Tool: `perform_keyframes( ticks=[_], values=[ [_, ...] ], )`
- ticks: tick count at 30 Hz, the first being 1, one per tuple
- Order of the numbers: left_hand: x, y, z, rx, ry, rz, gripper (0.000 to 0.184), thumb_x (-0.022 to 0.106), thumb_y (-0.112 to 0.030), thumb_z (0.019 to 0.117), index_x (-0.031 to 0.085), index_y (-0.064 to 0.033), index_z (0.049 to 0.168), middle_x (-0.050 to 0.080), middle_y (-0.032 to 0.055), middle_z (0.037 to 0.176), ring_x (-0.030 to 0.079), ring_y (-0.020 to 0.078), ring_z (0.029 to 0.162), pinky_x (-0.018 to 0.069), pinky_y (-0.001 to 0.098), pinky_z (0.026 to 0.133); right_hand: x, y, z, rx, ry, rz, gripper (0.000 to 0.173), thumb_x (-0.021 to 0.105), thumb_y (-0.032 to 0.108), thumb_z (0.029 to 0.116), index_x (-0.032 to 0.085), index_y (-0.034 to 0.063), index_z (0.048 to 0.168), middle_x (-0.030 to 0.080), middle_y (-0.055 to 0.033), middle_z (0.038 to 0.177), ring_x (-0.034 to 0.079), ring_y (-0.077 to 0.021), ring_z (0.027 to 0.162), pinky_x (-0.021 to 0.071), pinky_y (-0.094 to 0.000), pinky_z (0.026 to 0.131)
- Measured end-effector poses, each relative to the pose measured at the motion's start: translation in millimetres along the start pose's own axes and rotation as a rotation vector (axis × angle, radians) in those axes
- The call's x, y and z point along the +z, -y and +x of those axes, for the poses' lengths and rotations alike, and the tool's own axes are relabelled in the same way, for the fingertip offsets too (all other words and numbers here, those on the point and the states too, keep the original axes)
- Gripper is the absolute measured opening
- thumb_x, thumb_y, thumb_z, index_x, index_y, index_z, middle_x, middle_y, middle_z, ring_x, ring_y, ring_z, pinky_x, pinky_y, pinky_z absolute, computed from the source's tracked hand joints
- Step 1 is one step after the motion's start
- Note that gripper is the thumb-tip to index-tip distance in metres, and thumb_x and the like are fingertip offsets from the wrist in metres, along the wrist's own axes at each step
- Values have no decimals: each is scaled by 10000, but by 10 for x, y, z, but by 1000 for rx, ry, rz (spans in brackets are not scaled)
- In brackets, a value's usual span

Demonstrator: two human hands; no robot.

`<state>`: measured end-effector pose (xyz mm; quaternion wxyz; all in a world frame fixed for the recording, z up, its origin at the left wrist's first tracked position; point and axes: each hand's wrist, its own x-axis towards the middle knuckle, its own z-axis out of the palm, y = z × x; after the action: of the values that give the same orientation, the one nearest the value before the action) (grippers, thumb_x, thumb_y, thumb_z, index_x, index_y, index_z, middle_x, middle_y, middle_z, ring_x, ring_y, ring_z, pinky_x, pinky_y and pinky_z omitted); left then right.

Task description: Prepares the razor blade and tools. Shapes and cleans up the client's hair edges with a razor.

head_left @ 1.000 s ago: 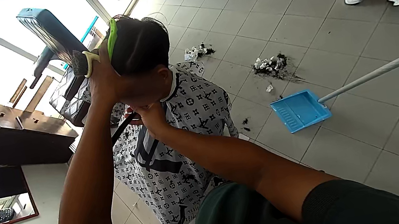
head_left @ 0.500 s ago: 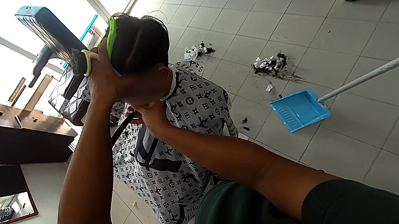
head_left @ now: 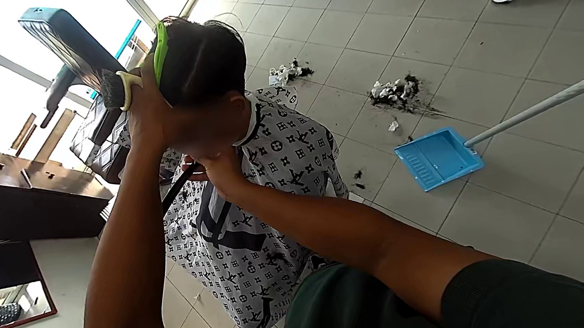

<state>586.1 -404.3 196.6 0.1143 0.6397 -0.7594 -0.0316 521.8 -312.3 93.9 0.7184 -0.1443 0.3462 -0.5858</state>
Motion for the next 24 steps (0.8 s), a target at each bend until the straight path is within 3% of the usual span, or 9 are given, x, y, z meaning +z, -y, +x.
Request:
perform_keyframes(
  ticks=[4,12,18,24],
  values=[
    [-23,-29,-22,-5,0,2,1276,962,-455,589,222,-268,1611,435,275,1482,516,471,1297,456,697,966,-24,12,-7,-2,-28,29,191,610,76,1026,623,-57,1163,693,-145,905,713,-179,725,627,-325,665],
    [-7,8,-16,11,-9,-2,1280,947,-497,571,230,-273,1606,452,284,1452,527,475,1273,466,699,940,-25,47,-17,-5,-13,53,191,605,79,1029,596,-60,1160,689,-142,920,714,-178,729,629,-326,676],
    [11,28,-2,33,-24,14,1273,937,-497,571,239,-252,1606,464,288,1441,530,483,1265,470,692,938,16,104,-29,-18,12,17,134,592,77,1036,582,-51,1075,694,-136,859,713,-178,710,625,-321,657],
    [0,19,-10,22,-20,-7,1272,950,-474,569,238,-269,1603,448,269,1472,523,465,1290,466,693,953,-36,130,-13,1,-7,57,136,583,84,1042,571,-46,1082,698,-151,925,719,-178,722,628,-322,661]
  ],
)
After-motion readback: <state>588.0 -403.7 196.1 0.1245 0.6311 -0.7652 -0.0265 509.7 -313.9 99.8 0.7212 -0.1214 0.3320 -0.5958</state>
